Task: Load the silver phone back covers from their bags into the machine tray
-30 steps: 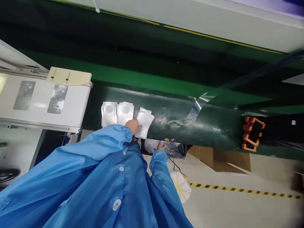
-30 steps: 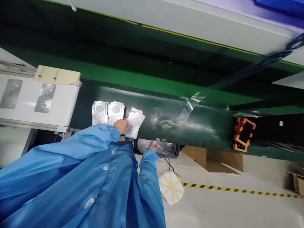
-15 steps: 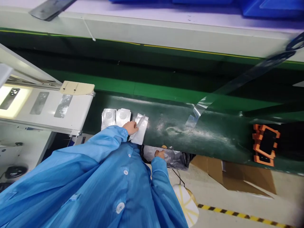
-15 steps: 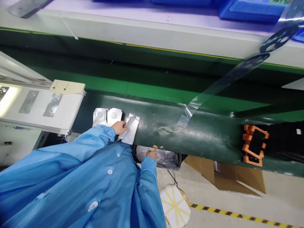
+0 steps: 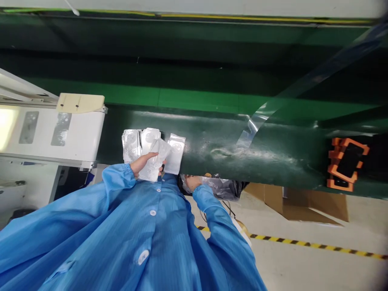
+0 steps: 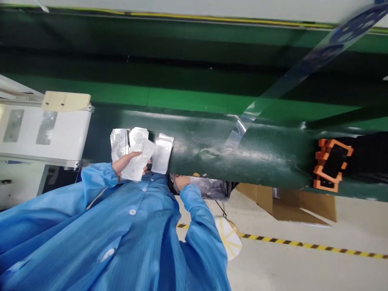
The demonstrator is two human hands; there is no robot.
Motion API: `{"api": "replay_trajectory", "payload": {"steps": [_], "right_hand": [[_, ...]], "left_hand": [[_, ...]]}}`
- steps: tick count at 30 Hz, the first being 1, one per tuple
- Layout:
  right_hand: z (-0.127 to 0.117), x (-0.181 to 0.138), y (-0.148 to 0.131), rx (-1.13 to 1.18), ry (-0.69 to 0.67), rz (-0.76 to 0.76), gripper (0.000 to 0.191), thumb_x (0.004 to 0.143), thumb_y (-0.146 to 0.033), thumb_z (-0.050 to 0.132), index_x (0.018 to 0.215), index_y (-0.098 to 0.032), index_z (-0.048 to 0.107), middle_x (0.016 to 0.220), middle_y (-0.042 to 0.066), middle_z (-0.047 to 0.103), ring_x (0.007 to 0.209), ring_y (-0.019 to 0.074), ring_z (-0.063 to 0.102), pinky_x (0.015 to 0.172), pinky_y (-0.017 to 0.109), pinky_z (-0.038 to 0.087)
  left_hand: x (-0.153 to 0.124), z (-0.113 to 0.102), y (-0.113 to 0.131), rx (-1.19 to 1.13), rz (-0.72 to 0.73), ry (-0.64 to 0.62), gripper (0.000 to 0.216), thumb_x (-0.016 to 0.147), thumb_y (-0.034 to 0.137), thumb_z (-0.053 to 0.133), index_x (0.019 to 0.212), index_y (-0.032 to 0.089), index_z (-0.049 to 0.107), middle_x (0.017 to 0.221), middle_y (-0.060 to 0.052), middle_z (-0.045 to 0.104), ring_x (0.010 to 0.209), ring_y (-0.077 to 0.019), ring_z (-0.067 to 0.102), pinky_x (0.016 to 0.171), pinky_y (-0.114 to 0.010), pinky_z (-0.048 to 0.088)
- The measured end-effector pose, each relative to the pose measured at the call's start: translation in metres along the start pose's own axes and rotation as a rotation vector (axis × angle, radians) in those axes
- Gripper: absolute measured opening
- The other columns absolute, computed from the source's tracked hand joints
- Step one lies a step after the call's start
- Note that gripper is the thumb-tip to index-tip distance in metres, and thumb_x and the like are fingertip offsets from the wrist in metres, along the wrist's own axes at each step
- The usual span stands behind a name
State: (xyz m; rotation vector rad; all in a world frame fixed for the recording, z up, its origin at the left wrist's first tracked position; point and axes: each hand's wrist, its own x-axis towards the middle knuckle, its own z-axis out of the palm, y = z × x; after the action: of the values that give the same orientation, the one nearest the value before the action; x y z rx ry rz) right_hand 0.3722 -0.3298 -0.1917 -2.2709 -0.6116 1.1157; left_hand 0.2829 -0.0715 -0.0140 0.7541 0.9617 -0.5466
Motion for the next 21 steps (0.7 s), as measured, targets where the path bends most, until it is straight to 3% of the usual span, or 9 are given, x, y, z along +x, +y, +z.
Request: {"api": "replay_trajectory", "payload": {"steps": [3, 8, 12, 16, 21], "right_hand": [[-0.012, -0.01, 0.016, -0.171, -0.154, -0.026, 0.008, 0.083, -0.013, 0.063, 0.09, -0.012, 0.065, 0.08, 0.003, 0.069, 0.079, 0.016, 0.063, 0.086, 0.035, 0.045], [-0.035, -0.014, 0.047, -0.347, -0.303, -0.017, 0.018, 0.086, -0.022, 0.062, 0.102, -0.016, 0.067, 0.102, 0.011, 0.072, 0.098, 0.0222, 0.065, 0.092, 0.032, 0.041], [-0.045, -0.009, 0.068, -0.447, -0.277, 0.104, 0.031, 0.094, -0.03, 0.051, 0.115, -0.011, 0.062, 0.114, 0.02, 0.067, 0.111, 0.0287, 0.06, 0.099, 0.04, 0.036], [-0.043, -0.002, 0.077, -0.458, -0.241, 0.165, 0.034, 0.092, -0.034, 0.055, 0.116, -0.011, 0.063, 0.118, 0.02, 0.065, 0.116, 0.0292, 0.056, 0.102, 0.039, 0.033], [-0.007, -0.001, 0.045, -0.388, -0.164, 0.179, 0.042, 0.099, -0.039, 0.041, 0.102, -0.008, 0.069, 0.104, 0.021, 0.069, 0.101, 0.0257, 0.063, 0.086, 0.031, 0.041]], "left_hand": [[-0.004, 0.001, -0.005, -0.022, -0.05, -0.008, 0.065, 0.08, 0.065, 0.049, 0.107, 0.01, 0.07, 0.075, -0.013, 0.071, 0.068, -0.0281, 0.069, 0.066, -0.038, 0.054], [0.0, 0.006, -0.012, -0.022, -0.063, 0.085, 0.063, 0.079, 0.059, 0.046, 0.108, 0.008, 0.07, 0.079, -0.017, 0.073, 0.076, -0.0347, 0.07, 0.071, -0.045, 0.054], [0.005, 0.006, -0.018, 0.08, -0.047, 0.09, 0.067, 0.081, 0.061, 0.037, 0.112, 0.012, 0.069, 0.083, -0.014, 0.073, 0.08, -0.032, 0.07, 0.073, -0.042, 0.055], [0.007, 0.003, -0.025, 0.095, 0.0, 0.098, 0.065, 0.083, 0.059, 0.032, 0.117, 0.015, 0.067, 0.087, -0.012, 0.073, 0.083, -0.0303, 0.07, 0.074, -0.041, 0.055], [0.003, 0.007, -0.031, 0.061, -0.033, 0.122, 0.065, 0.085, 0.059, 0.034, 0.118, 0.014, 0.067, 0.086, -0.012, 0.074, 0.085, -0.0314, 0.07, 0.073, -0.042, 0.056]]}}
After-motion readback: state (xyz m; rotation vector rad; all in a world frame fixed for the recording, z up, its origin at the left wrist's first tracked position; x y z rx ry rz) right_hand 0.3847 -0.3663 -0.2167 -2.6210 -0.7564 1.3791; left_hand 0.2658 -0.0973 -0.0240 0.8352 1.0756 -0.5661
